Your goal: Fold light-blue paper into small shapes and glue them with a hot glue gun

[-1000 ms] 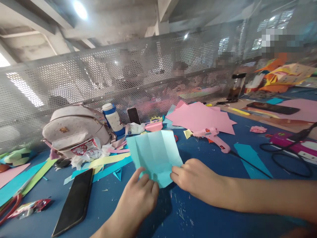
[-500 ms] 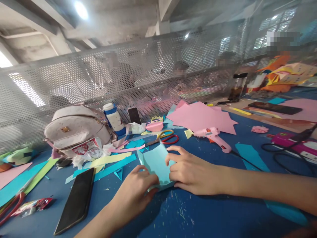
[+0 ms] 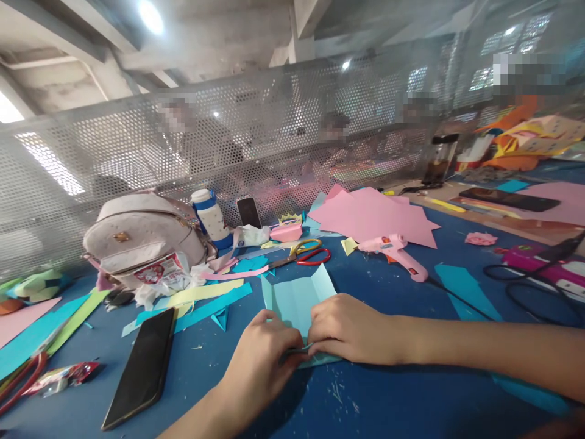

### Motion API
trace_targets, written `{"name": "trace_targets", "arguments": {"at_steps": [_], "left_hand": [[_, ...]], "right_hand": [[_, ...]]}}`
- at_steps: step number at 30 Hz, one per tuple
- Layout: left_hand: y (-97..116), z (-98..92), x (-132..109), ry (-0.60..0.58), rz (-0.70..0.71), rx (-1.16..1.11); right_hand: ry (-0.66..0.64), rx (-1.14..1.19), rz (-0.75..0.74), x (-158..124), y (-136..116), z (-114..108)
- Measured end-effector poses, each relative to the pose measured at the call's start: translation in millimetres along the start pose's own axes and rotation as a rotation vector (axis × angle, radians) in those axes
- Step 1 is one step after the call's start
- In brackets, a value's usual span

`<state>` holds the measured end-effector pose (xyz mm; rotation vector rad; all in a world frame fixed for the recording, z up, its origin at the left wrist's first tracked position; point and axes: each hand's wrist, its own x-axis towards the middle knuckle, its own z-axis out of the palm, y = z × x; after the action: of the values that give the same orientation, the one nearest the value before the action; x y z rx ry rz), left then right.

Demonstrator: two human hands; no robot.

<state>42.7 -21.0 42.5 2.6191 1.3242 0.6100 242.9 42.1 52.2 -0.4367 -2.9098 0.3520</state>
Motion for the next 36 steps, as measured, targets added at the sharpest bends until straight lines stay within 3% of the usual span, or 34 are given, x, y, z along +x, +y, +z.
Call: {"name": "trace_targets", "arguments": {"at_steps": [4,14,21,30,36], "left_hand": [[1,-6.8,-1,-0.038,-0.080,-0.010],[-5,-26.2,-3,-0.154,-0.108,0.065],[-17,-28.2,-3,-0.125,-0.030,0.150],[-16,-36.2,-2,-0.161,-0.059,0.047],[-13,-26.7,-4,-0.141,-0.067,-0.109]], "right_hand": [[-0.019,0.018,0.070,0,1,-4],[-0.020,0.121,0.150,-7,5,-15],[-0.004,0.133,0.132,-4,13,-14],[-0.020,0.066,0.048,-7,22,-19],[-0.012,0.077,0.005,-8,16,-12]]}}
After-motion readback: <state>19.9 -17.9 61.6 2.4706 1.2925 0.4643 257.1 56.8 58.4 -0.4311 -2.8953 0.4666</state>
